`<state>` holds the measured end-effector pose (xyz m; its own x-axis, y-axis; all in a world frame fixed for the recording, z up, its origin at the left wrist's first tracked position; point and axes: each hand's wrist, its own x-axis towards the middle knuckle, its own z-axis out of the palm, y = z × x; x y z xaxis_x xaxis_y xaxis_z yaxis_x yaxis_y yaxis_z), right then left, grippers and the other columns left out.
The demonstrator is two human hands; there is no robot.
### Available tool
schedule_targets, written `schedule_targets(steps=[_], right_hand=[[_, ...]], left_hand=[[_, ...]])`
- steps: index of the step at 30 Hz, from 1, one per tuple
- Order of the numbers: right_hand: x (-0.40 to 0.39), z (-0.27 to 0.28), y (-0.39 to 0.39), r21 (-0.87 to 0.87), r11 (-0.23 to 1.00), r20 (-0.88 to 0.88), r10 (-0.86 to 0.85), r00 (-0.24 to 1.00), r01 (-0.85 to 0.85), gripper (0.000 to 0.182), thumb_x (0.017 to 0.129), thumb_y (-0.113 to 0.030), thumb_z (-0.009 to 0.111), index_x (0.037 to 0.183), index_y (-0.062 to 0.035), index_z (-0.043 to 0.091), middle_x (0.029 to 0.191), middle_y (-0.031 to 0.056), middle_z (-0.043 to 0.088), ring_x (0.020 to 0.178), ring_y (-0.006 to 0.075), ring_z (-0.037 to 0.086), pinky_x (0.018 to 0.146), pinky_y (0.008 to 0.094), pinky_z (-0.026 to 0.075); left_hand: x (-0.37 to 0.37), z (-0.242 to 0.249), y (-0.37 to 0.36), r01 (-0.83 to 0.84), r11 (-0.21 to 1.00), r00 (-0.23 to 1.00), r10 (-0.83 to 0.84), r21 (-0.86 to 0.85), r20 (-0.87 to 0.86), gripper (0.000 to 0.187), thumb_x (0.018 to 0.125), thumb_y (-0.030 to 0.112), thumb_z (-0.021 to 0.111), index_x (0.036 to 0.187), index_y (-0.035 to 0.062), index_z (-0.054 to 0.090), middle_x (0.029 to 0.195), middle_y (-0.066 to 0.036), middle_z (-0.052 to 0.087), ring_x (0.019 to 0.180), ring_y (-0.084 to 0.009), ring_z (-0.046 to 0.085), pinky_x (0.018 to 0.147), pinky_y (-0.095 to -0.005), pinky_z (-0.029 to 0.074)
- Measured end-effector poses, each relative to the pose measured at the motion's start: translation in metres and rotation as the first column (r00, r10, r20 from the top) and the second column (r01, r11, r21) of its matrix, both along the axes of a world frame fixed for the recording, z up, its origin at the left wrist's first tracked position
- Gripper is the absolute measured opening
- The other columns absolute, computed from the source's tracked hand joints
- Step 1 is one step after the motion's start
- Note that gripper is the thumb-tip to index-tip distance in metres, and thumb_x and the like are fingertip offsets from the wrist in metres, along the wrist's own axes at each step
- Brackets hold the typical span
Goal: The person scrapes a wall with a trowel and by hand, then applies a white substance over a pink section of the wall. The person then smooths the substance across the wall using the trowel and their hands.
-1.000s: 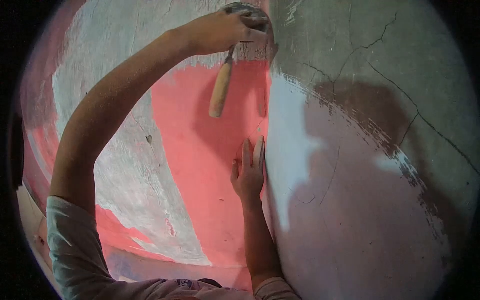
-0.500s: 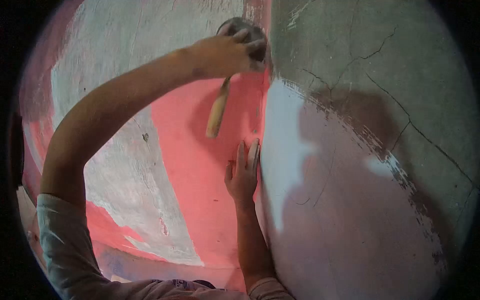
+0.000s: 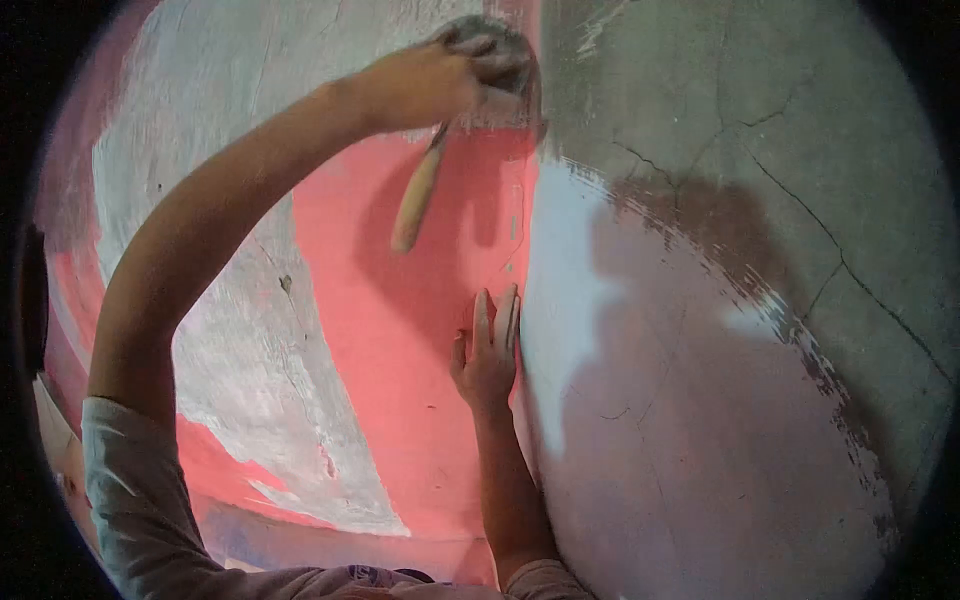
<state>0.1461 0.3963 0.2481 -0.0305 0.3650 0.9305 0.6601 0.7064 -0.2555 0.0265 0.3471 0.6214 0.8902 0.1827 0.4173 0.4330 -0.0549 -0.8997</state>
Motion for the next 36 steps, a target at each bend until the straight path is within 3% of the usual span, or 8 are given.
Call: schedule_targets(steps=[4, 5, 9, 15, 22, 28, 34, 36], right_hand=[[0.001, -0.005, 0.003, 0.0, 1.0, 0.014, 0.023, 1.0, -0.023, 0.073, 0.098, -0.013, 0.063, 0.165, -0.004, 0.033, 0.17, 0.0363, 0.017, 0.155, 0.056, 0.026, 0.125, 0.0595, 0.034], [0.0, -0.005, 0.003, -0.002, 1.0, 0.006, 0.03, 1.0, -0.03, 0.074, 0.098, -0.013, 0.063, 0.165, -0.0041, 0.033, 0.17, 0.0364, 0.017, 0.155, 0.0559, 0.026, 0.125, 0.0596, 0.034], [0.0, -0.005, 0.008, 0.026, 0.999, -0.015, 0.037, 0.999, -0.036, 0.075, 0.098, -0.015, 0.064, 0.165, -0.0041, 0.032, 0.17, 0.0358, 0.017, 0.155, 0.0557, 0.026, 0.125, 0.0589, 0.034], [0.002, -0.001, -0.001, -0.024, 0.999, 0.006, 0.023, 1.0, -0.023, 0.075, 0.098, -0.015, 0.064, 0.166, -0.006, 0.032, 0.171, 0.0346, 0.016, 0.156, 0.0551, 0.023, 0.126, 0.0596, 0.032], [-0.002, -0.008, 0.006, 0.011, 1.0, -0.015, 0.027, 1.0, -0.026, 0.076, 0.098, -0.017, 0.063, 0.167, -0.0068, 0.031, 0.171, 0.0345, 0.015, 0.157, 0.0548, 0.021, 0.126, 0.0584, 0.032], [0.003, -0.006, 0.005, -0.01, 0.999, -0.001, 0.045, 0.999, -0.045, 0.076, 0.098, -0.017, 0.063, 0.166, -0.0067, 0.031, 0.171, 0.0345, 0.015, 0.156, 0.0552, 0.022, 0.126, 0.0588, 0.032], [0.0, -0.009, 0.011, 0.028, 0.999, -0.007, 0.023, 1.0, -0.023, 0.077, 0.097, -0.015, 0.064, 0.166, -0.0068, 0.031, 0.172, 0.0351, 0.014, 0.156, 0.0559, 0.024, 0.126, 0.059, 0.031], [-0.001, -0.006, 0.01, 0.007, 0.999, -0.032, 0.046, 0.998, -0.046, 0.077, 0.097, -0.015, 0.064, 0.166, -0.0067, 0.031, 0.171, 0.0353, 0.014, 0.156, 0.0559, 0.024, 0.127, 0.0598, 0.03]], left_hand=[[0.035, 0.04, -0.012, 0.023, 0.93, 0.985, 0.04, -0.366, 0.166, 0.039, 0.094, 0.011, 0.059, 0.129, 0.0247, 0.071, 0.143, -0.007, 0.063, 0.132, -0.0323, 0.062, 0.113, -0.0465, 0.051], [0.028, 0.034, 0.003, -0.073, 0.988, 0.997, 0.076, -0.137, 0.01, 0.036, 0.1, 0.019, 0.057, 0.129, 0.0365, 0.07, 0.138, -0.009, 0.067, 0.125, -0.0385, 0.067, 0.103, -0.0545, 0.055], [-0.01, -0.012, 0.007, 0.071, 0.984, 0.993, -0.054, 0.164, -0.106, 0.044, 0.1, 0.017, 0.054, 0.137, 0.0371, 0.065, 0.138, -0.008, 0.068, 0.126, -0.0349, 0.067, 0.107, -0.0516, 0.055], [0.04, 0.044, -0.01, -0.017, 0.959, 0.979, 0.073, -0.284, 0.189, 0.039, 0.097, 0.013, 0.058, 0.132, 0.0255, 0.067, 0.138, -0.007, 0.066, 0.133, -0.034, 0.062, 0.111, -0.0443, 0.053], [-0.018, -0.044, -0.016, -0.05, 0.999, 0.988, 0.047, -0.019, -0.149, 0.041, 0.093, 0.016, 0.061, 0.131, 0.0287, 0.07, 0.154, -0.007, 0.057, 0.14, -0.0327, 0.056, 0.116, -0.0483, 0.048], [0.019, 0.026, -0.01, -0.035, 0.984, 0.986, 0.062, -0.174, 0.153, 0.038, 0.098, 0.015, 0.058, 0.13, 0.0332, 0.067, 0.139, -0.007, 0.065, 0.132, -0.0385, 0.062, 0.114, -0.0517, 0.048], [-0.012, -0.04, -0.013, -0.057, 0.998, 0.997, 0.056, -0.013, -0.051, 0.034, 0.094, 0.016, 0.058, 0.123, 0.0281, 0.072, 0.155, -0.007, 0.057, 0.139, -0.0305, 0.058, 0.12, -0.0528, 0.045], [-0.008, 0.001, -0.009, 0.0, 0.999, 0.999, -0.002, -0.039, -0.036, 0.034, 0.095, 0.016, 0.058, 0.124, 0.0278, 0.071, 0.152, -0.005, 0.058, 0.14, -0.0302, 0.057, 0.12, -0.0523, 0.045]])
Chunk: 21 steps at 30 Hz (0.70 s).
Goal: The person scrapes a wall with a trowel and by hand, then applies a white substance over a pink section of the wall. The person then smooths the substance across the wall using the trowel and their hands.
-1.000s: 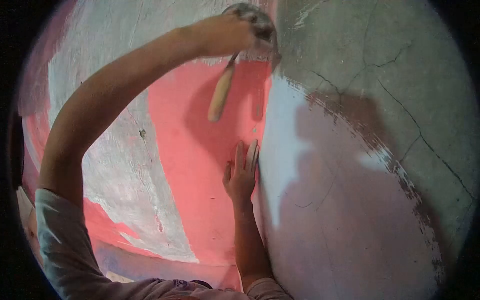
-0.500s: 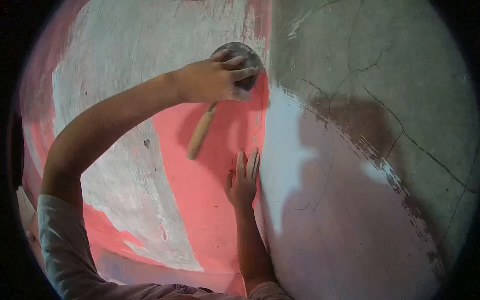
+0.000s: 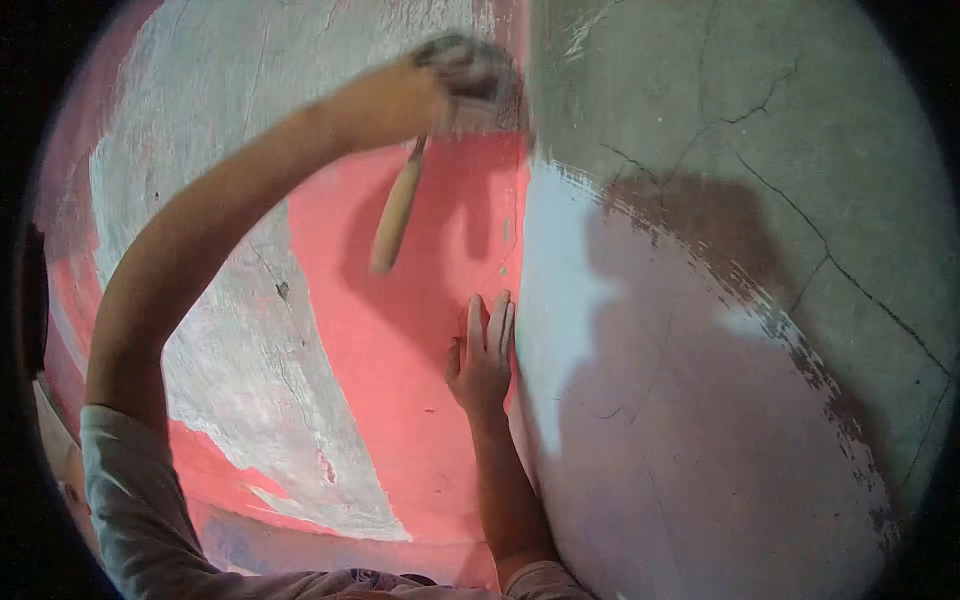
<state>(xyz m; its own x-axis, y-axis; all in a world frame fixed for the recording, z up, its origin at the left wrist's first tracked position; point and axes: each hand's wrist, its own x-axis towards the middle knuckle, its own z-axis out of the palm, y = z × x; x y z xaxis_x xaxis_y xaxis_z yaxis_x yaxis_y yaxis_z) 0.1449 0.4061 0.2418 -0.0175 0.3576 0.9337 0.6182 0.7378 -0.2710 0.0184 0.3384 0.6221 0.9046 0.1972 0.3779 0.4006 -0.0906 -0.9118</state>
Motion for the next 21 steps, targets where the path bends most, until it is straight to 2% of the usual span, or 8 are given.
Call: schedule_targets(steps=[2, 3, 7, 10, 11, 14, 18, 21], right_hand=[[0.001, -0.002, -0.005, -0.024, 1.0, 0.01, 0.015, 1.0, -0.015, 0.076, 0.098, -0.015, 0.063, 0.166, -0.0066, 0.032, 0.171, 0.0355, 0.015, 0.156, 0.056, 0.024, 0.126, 0.0604, 0.03], [0.002, 0.0, -0.005, -0.023, 1.0, 0.02, 0.012, 1.0, -0.011, 0.075, 0.098, -0.016, 0.063, 0.166, -0.0066, 0.032, 0.171, 0.0356, 0.015, 0.155, 0.0561, 0.024, 0.126, 0.0605, 0.03], [0.0, -0.002, -0.003, 0.024, 0.999, 0.026, -0.044, 0.999, 0.044, 0.076, 0.098, -0.015, 0.062, 0.166, -0.0068, 0.03, 0.171, 0.0355, 0.015, 0.155, 0.0565, 0.025, 0.126, 0.0604, 0.032], [0.001, 0.0, -0.004, 0.01, 0.999, 0.039, -0.044, 0.998, 0.044, 0.076, 0.097, -0.013, 0.062, 0.166, -0.0066, 0.03, 0.171, 0.0354, 0.015, 0.155, 0.057, 0.025, 0.126, 0.0603, 0.032], [0.0, 0.0, -0.002, 0.014, 0.999, 0.032, -0.048, 0.998, 0.048, 0.077, 0.097, -0.014, 0.062, 0.167, -0.0071, 0.03, 0.171, 0.0348, 0.015, 0.155, 0.0564, 0.024, 0.126, 0.0598, 0.032], [0.002, -0.004, -0.002, 0.009, 0.999, 0.045, -0.05, 0.998, 0.049, 0.078, 0.096, -0.015, 0.062, 0.167, -0.0082, 0.03, 0.172, 0.0338, 0.013, 0.157, 0.0553, 0.022, 0.125, 0.0589, 0.033], [0.0, -0.009, 0.005, 0.021, 0.999, 0.035, -0.049, 0.998, 0.049, 0.077, 0.097, -0.016, 0.063, 0.167, -0.0079, 0.031, 0.172, 0.0347, 0.013, 0.157, 0.0554, 0.022, 0.125, 0.0592, 0.033], [0.0, -0.007, 0.003, 0.017, 0.999, 0.011, -0.028, 1.0, 0.028, 0.076, 0.095, -0.012, 0.062, 0.165, -0.0062, 0.033, 0.171, 0.0353, 0.015, 0.156, 0.0562, 0.024, 0.126, 0.0601, 0.031]], left_hand=[[0.012, 0.036, 0.005, -0.01, 1.0, 0.987, 0.01, -0.002, 0.159, 0.033, 0.095, 0.016, 0.058, 0.123, 0.027, 0.072, 0.15, -0.005, 0.059, 0.141, -0.0299, 0.056, 0.12, -0.0518, 0.044], [0.023, 0.041, -0.006, -0.058, 0.975, 0.97, 0.105, -0.213, 0.22, 0.034, 0.095, 0.015, 0.058, 0.125, 0.0266, 0.07, 0.149, -0.005, 0.06, 0.143, -0.0302, 0.054, 0.121, -0.0522, 0.043], [0.021, -0.038, -0.014, -0.094, 0.992, 0.996, 0.094, -0.085, -0.002, 0.04, 0.096, 0.019, 0.057, 0.134, 0.0292, 0.065, 0.153, -0.007, 0.058, 0.145, -0.0314, 0.053, 0.12, -0.0529, 0.045], [-0.003, -0.03, 0.009, 0.073, 0.997, 0.997, -0.072, 0.035, -0.01, 0.039, 0.096, 0.019, 0.056, 0.133, 0.0288, 0.066, 0.153, -0.007, 0.057, 0.146, -0.0322, 0.052, 0.12, -0.0496, 0.045], [0.0, -0.002, 0.009, 0.18, 0.979, 0.984, -0.18, -0.098, 0.011, 0.04, 0.096, 0.017, 0.056, 0.133, 0.0278, 0.066, 0.154, -0.007, 0.056, 0.145, -0.0334, 0.052, 0.121, -0.0466, 0.045], [0.023, 0.027, -0.005, 0.17, 0.923, 0.967, -0.089, -0.346, 0.237, 0.038, 0.097, 0.021, 0.059, 0.131, 0.0365, 0.066, 0.148, -0.009, 0.061, 0.137, -0.0341, 0.059, 0.119, -0.0518, 0.045], [0.01, -0.052, -0.003, -0.08, 0.997, 0.996, 0.079, 0.021, 0.042, 0.037, 0.095, 0.023, 0.058, 0.129, 0.0355, 0.067, 0.157, -0.007, 0.054, 0.144, -0.0349, 0.053, 0.123, -0.0509, 0.042], [-0.003, -0.034, 0.011, -0.038, 0.997, 0.999, 0.035, 0.07, 0.042, 0.032, 0.095, 0.025, 0.058, 0.125, 0.0325, 0.067, 0.16, -0.009, 0.05, 0.146, -0.0357, 0.051, 0.128, -0.0535, 0.034]])
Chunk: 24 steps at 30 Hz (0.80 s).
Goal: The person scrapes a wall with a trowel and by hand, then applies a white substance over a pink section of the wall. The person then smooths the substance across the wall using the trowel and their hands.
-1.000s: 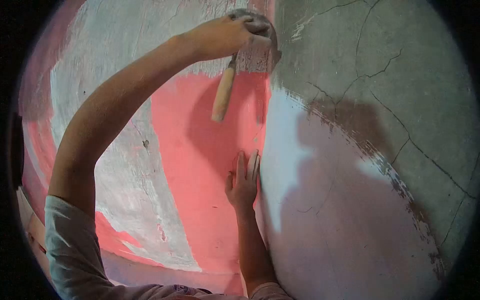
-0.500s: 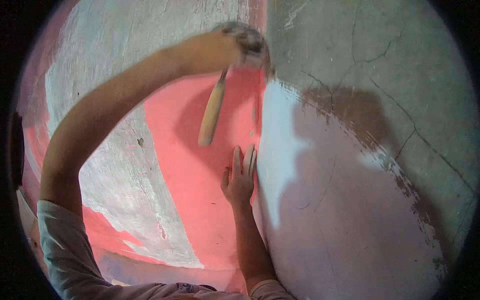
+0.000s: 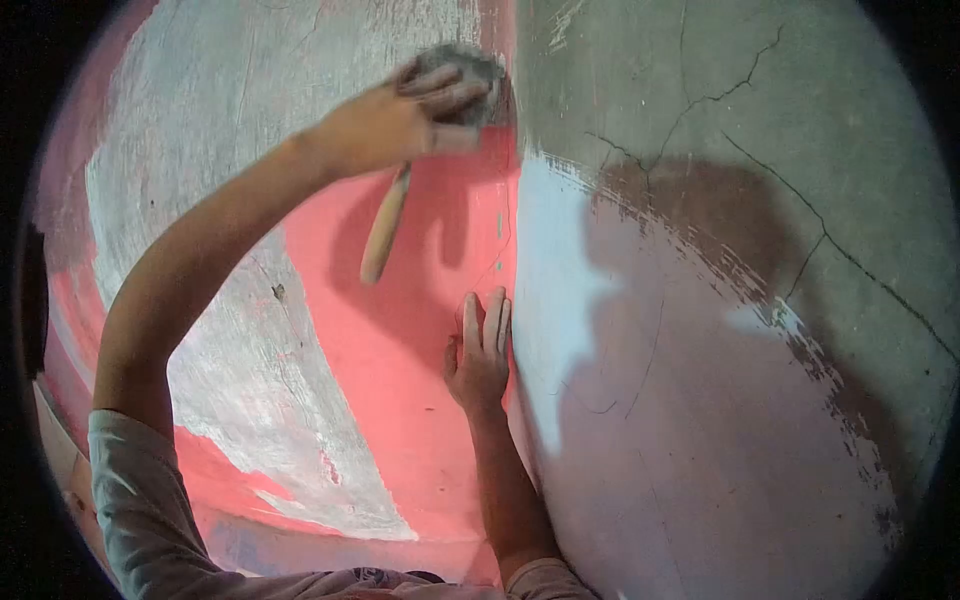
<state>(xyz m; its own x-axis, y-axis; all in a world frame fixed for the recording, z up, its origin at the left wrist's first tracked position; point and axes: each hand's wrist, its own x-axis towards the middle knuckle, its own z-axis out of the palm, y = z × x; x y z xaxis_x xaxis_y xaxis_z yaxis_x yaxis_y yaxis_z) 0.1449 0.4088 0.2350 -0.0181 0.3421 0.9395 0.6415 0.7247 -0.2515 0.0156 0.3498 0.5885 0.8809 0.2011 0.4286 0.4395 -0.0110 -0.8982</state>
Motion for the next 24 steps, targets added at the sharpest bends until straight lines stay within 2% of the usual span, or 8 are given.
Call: schedule_targets(steps=[1, 4, 9, 10, 13, 16, 20, 24], right_hand=[[0.0, 0.003, -0.002, -0.001, 1.0, -0.002, 0.016, 1.0, -0.016, 0.076, 0.094, -0.01, 0.062, 0.164, -0.0054, 0.034, 0.171, 0.0354, 0.017, 0.155, 0.0565, 0.025, 0.127, 0.0604, 0.03], [0.001, 0.006, -0.005, -0.011, 1.0, 0.027, -0.023, 0.999, 0.023, 0.075, 0.094, -0.011, 0.063, 0.164, -0.005, 0.035, 0.17, 0.0356, 0.017, 0.155, 0.0564, 0.025, 0.127, 0.0607, 0.03], [0.001, 0.004, -0.004, -0.002, 1.0, 0.008, -0.018, 1.0, 0.018, 0.074, 0.095, -0.013, 0.063, 0.164, -0.0044, 0.036, 0.17, 0.0357, 0.019, 0.154, 0.0572, 0.026, 0.126, 0.0605, 0.031], [-0.001, 0.003, -0.005, -0.004, 1.0, 0.015, -0.023, 1.0, 0.023, 0.074, 0.095, -0.014, 0.063, 0.164, -0.0044, 0.036, 0.17, 0.0357, 0.019, 0.154, 0.0574, 0.026, 0.125, 0.0605, 0.031], [0.0, 0.004, -0.007, -0.02, 0.999, 0.029, -0.028, 0.999, 0.029, 0.074, 0.096, -0.014, 0.063, 0.164, -0.0041, 0.035, 0.17, 0.0358, 0.019, 0.154, 0.0576, 0.026, 0.125, 0.0605, 0.032], [0.0, 0.003, -0.002, -0.003, 1.0, 0.033, 0.002, 0.999, -0.002, 0.075, 0.097, -0.016, 0.063, 0.165, -0.0045, 0.033, 0.171, 0.035, 0.016, 0.156, 0.0567, 0.023, 0.125, 0.0598, 0.032], [0.001, 0.003, -0.003, -0.026, 1.0, 0.021, 0.009, 1.0, -0.009, 0.075, 0.098, -0.016, 0.063, 0.165, -0.0046, 0.033, 0.172, 0.0344, 0.014, 0.157, 0.0562, 0.021, 0.125, 0.0597, 0.032], [0.0, 0.004, -0.006, 0.003, 1.0, 0.016, 0.004, 1.0, -0.004, 0.075, 0.096, -0.013, 0.063, 0.165, -0.0049, 0.034, 0.17, 0.0354, 0.018, 0.155, 0.0571, 0.024, 0.126, 0.0603, 0.031]], left_hand=[[-0.003, 0.019, 0.006, 0.023, 0.999, 1.0, -0.023, 0.04, 0.004, 0.032, 0.095, 0.024, 0.058, 0.125, 0.0316, 0.066, 0.161, -0.009, 0.05, 0.146, -0.0355, 0.051, 0.128, -0.0536, 0.033], [0.016, 0.056, 0.0, 0.027, 0.995, 0.999, -0.023, -0.097, 0.045, 0.039, 0.095, 0.02, 0.057, 0.133, 0.0298, 0.063, 0.16, -0.009, 0.051, 0.147, -0.0344, 0.05, 0.125, -0.0527, 0.037], [-0.003, 0.016, -0.009, -0.034, 0.998, 0.999, 0.033, -0.046, -0.015, 0.042, 0.094, 0.022, 0.057, 0.135, 0.0288, 0.064, 0.162, -0.008, 0.049, 0.149, -0.0339, 0.047, 0.126, -0.0476, 0.038], [-0.005, 0.031, -0.007, -0.004, 0.993, 1.0, 0.003, -0.118, -0.006, 0.041, 0.095, 0.021, 0.058, 0.135, 0.0273, 0.064, 0.163, -0.006, 0.049, 0.151, -0.0315, 0.045, 0.126, -0.0475, 0.038], [0.011, 0.084, 0.005, 0.107, 0.994, 0.994, -0.107, 0.011, -0.008, 0.038, 0.098, 0.018, 0.057, 0.132, 0.0319, 0.067, 0.141, -0.006, 0.064, 0.135, -0.0323, 0.062, 0.114, -0.0454, 0.05], [0.028, 0.087, 0.004, 0.038, 0.997, 0.998, -0.035, -0.065, 0.056, 0.042, 0.096, 0.019, 0.06, 0.134, 0.0357, 0.066, 0.143, -0.006, 0.063, 0.134, -0.034, 0.063, 0.114, -0.0481, 0.05], [0.004, 0.022, -0.007, -0.147, 0.988, 0.989, 0.145, 0.041, 0.04, 0.04, 0.098, 0.02, 0.058, 0.134, 0.0347, 0.069, 0.151, -0.006, 0.058, 0.146, -0.0293, 0.052, 0.126, -0.0532, 0.036], [0.013, 0.084, 0.001, -0.061, 0.998, 0.998, 0.061, 0.006, 0.01, 0.047, 0.099, 0.02, 0.058, 0.142, 0.0388, 0.066, 0.154, -0.007, 0.056, 0.14, -0.0302, 0.057, 0.12, -0.0533, 0.042]])
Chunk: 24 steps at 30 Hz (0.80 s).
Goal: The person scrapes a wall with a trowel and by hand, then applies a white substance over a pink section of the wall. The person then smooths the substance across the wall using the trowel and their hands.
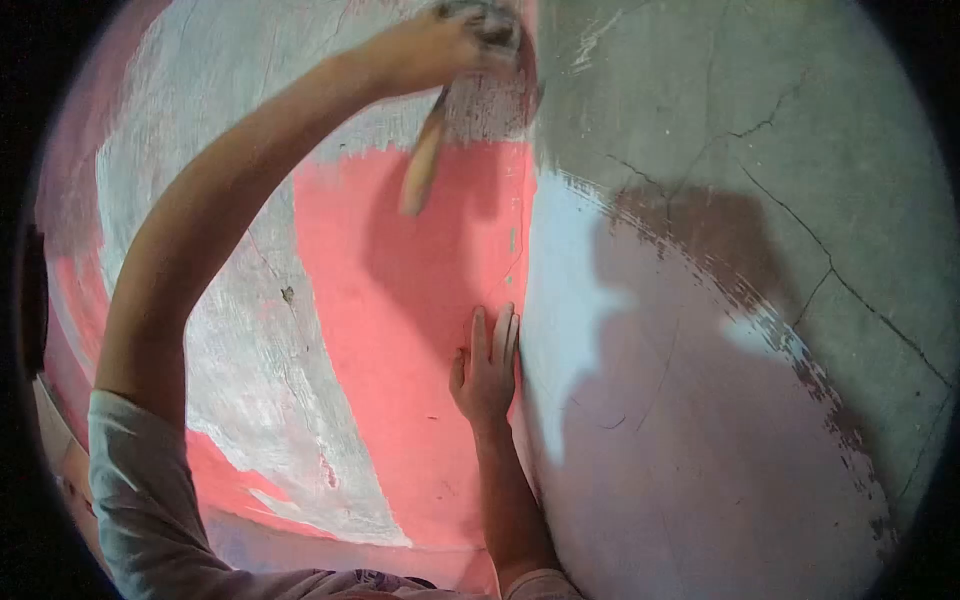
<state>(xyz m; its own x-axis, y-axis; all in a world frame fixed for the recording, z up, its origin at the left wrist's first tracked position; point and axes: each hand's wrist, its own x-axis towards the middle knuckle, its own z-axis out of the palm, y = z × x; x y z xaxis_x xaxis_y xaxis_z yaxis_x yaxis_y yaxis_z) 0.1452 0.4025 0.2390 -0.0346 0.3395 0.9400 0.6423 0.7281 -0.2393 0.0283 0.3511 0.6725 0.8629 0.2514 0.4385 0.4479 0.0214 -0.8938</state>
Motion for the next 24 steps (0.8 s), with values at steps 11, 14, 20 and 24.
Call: schedule_targets(steps=[11, 14, 20, 24], right_hand=[[0.001, 0.0, 0.002, -0.061, 0.998, 0.018, 0.005, 1.0, -0.004, 0.076, 0.096, -0.014, 0.063, 0.165, -0.0035, 0.033, 0.171, 0.0353, 0.014, 0.157, 0.057, 0.019, 0.125, 0.0606, 0.032], [0.002, -0.001, 0.002, -0.042, 0.999, 0.037, -0.016, 0.999, 0.017, 0.074, 0.097, -0.015, 0.062, 0.165, -0.0048, 0.034, 0.171, 0.0353, 0.016, 0.156, 0.0568, 0.022, 0.126, 0.0604, 0.031], [-0.003, -0.002, -0.001, -0.02, 1.0, -0.017, 0.01, 1.0, -0.011, 0.074, 0.095, -0.012, 0.063, 0.164, -0.0057, 0.036, 0.17, 0.0349, 0.018, 0.155, 0.0559, 0.025, 0.125, 0.0606, 0.032], [-0.001, -0.005, 0.0, -0.02, 1.0, 0.012, -0.019, 1.0, 0.019, 0.074, 0.095, -0.01, 0.064, 0.163, -0.0055, 0.037, 0.17, 0.0348, 0.019, 0.154, 0.0564, 0.026, 0.125, 0.0606, 0.033]], left_hand=[[0.013, -0.024, 0.018, -0.109, 0.976, 0.985, 0.081, 0.189, 0.152, 0.051, 0.096, 0.014, 0.064, 0.139, 0.0397, 0.068, 0.152, -0.006, 0.057, 0.132, -0.033, 0.063, 0.106, -0.0608, 0.051], [0.039, 0.022, 0.005, -0.127, 0.989, 0.97, 0.139, -0.072, 0.197, 0.041, 0.097, 0.014, 0.063, 0.131, 0.0332, 0.072, 0.138, -0.009, 0.068, 0.124, -0.0342, 0.068, 0.103, -0.0532, 0.053], [0.014, -0.068, 0.014, 0.035, 0.998, 0.998, -0.037, 0.048, 0.045, 0.048, 0.096, 0.012, 0.063, 0.138, 0.0353, 0.066, 0.145, -0.009, 0.064, 0.14, -0.0327, 0.057, 0.115, -0.0569, 0.046], [0.024, 0.012, 0.006, 0.087, 0.975, 0.982, -0.048, -0.204, 0.185, 0.044, 0.097, 0.013, 0.058, 0.136, 0.0329, 0.067, 0.148, -0.005, 0.061, 0.144, -0.0321, 0.053, 0.121, -0.0557, 0.041]])
